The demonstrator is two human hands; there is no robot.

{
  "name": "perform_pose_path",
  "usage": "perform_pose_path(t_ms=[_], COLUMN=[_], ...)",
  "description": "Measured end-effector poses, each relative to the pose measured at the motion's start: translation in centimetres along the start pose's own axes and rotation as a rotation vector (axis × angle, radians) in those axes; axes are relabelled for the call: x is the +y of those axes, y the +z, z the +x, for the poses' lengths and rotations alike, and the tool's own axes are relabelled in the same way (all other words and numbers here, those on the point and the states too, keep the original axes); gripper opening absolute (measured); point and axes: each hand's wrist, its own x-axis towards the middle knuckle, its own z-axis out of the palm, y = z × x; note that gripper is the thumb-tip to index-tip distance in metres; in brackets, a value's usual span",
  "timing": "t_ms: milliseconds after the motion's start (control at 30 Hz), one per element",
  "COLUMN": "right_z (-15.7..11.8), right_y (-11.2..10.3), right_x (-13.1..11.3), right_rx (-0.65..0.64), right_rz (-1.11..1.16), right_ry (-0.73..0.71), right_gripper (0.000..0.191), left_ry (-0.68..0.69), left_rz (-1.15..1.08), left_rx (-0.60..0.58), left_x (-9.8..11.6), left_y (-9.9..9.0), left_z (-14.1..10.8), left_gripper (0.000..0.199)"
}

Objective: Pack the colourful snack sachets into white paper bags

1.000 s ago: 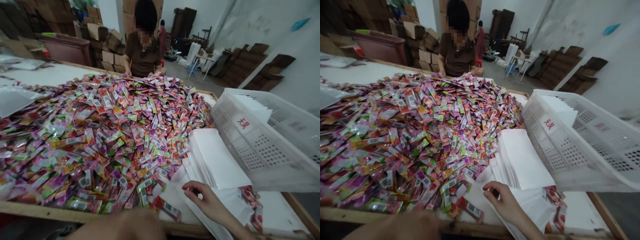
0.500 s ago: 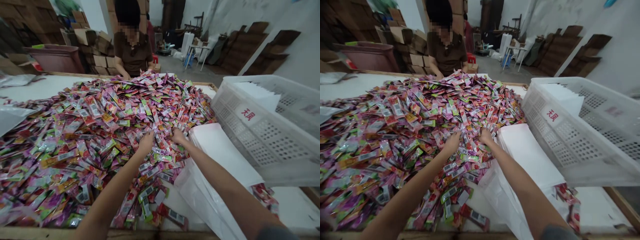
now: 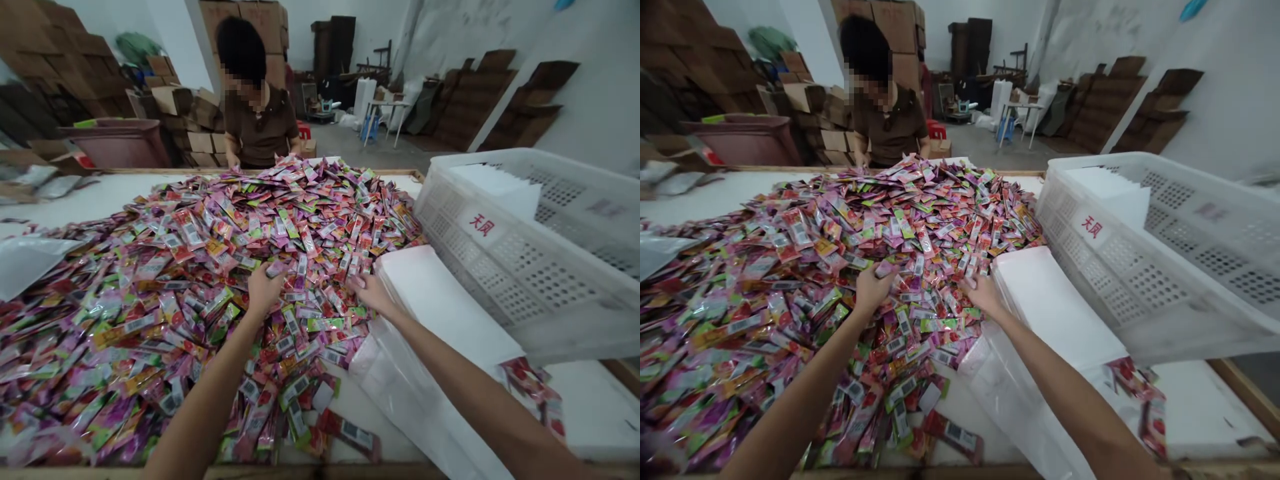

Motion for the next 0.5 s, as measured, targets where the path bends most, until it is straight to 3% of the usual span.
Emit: perform_pose_path(t_ms=[100, 200, 267, 367, 433, 500], right_z=[-0.9, -1.2, -1.1, -0.4, 0.2, 0.6], right_y=[2.8, 5.3, 5.7, 4.3, 2.8, 1.3], right_x=[-2.8, -5.0, -5.1, -3.1, -1.1, 0.7], right_rx=[-0.117, -0.229, -0.291, -0.278, -0.191, -0.166], right_rz=[-0.069, -0.121, -0.101, -0.015, 0.069, 0.107], right_ry=[-0.01, 0.011, 0.004, 0.003, 0.008, -0.024], right_gripper=[0.036, 0.024, 0.022, 0.025, 0.031, 0.03], left_ry=[-0.013, -0.034, -0.005, 0.172, 0.275, 0.301], left_rz=[0.1, 0.279, 0.338, 0.245, 0.145, 0.047], left_rx=[-0.074, -0.157, -0.203, -0.156, -0.081, -0.095], left_x=[1.3, 2.6, 2.7, 2.0, 1.3, 0.8], left_y=[2.1, 4.8, 5.7, 4.7, 2.9, 0.5], left_z=[0.8, 0.9, 0.8, 1.1, 1.5, 1.7], left_gripper=[0.04, 0.049, 0.044, 0.032, 0.028, 0.03])
